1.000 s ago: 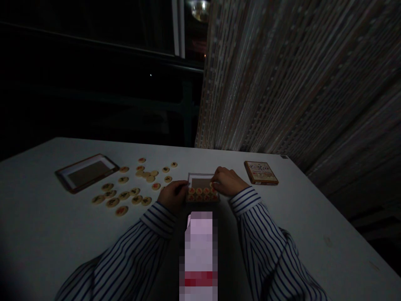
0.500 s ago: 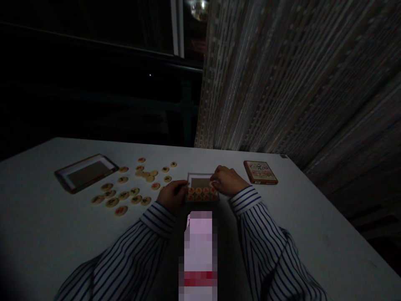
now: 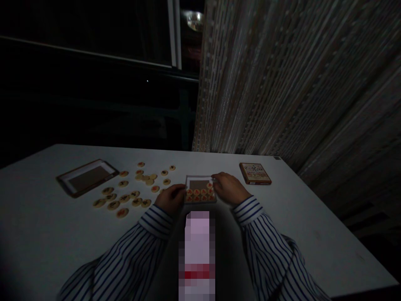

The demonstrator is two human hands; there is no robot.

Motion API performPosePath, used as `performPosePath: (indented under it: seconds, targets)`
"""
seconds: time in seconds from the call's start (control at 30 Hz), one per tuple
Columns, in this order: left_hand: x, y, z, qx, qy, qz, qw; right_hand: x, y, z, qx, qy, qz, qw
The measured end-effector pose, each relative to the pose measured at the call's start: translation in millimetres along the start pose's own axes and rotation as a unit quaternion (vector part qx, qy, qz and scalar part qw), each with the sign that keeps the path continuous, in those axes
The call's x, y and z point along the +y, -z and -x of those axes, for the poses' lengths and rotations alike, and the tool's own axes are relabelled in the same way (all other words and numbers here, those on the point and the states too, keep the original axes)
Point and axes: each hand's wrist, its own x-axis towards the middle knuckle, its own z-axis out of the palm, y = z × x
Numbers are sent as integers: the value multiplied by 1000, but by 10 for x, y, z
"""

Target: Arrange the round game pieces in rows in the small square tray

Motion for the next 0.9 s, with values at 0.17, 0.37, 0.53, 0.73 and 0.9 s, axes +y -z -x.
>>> performPosePath:
  seconds: [0.17,0.37,0.53,0.73,0.9]
  targets:
    - [-27,27,99,-20,9,11,1000,-38,-200,292,48,-46,-79,995]
    - [-33,35,233,-13,-3,8,1000,-30,-437,443,70,-76,-164,981]
    - [4,52,265,-12,-30,-27,999,-18,-507,466,82,-63,-174,979]
    - [-19,57,251,-31,-72,-74,994,-30,-530,472,82,-48,-180,979]
    - [-52,35,258,-34,-84,-68,994,-52,-521,469,72,-56,-174,980]
